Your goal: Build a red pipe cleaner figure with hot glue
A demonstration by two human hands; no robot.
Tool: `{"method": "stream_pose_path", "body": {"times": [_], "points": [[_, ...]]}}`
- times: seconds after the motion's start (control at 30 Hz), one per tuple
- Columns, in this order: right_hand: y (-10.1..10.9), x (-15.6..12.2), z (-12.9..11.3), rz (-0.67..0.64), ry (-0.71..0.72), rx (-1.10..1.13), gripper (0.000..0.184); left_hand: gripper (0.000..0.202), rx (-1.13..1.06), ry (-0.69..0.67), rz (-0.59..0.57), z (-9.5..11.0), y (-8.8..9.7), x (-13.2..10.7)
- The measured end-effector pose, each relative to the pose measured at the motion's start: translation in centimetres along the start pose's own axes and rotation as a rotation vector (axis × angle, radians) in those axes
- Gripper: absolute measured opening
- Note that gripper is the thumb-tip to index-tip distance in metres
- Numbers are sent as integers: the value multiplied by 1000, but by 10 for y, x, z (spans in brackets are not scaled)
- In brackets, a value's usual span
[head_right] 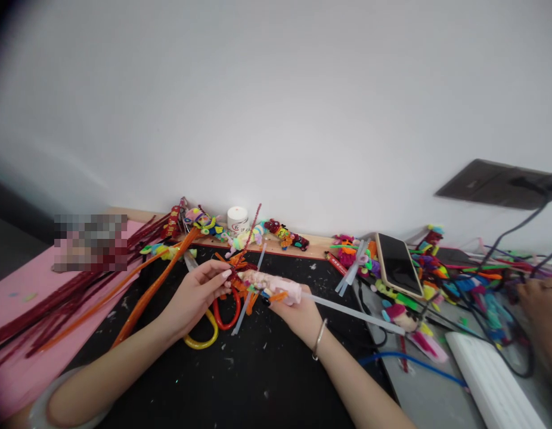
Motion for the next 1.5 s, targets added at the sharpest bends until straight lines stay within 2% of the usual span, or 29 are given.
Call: {"method": "stream_pose_path", "body": {"times": [0.7,1.13,1.5], "points": [[3,0,4,51,6,-6,8,11,64,-21,-28,-4,-2,0],[2,0,6,31,14,-34,11,12,10,-24,10,-1,0,0],[-9,-1,-2,-95,47,-43,23,13,-26,-27,28,2,0,1]]}}
Point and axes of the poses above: each hand's wrist, its own x-axis towards the middle knuckle, its own y-axis out of the back of the hand, z = x × y, the point moved 9 cm from there along x, towards the middle knuckle, and after that the axes turned 15 degrees about z, right-handed, at the moved point
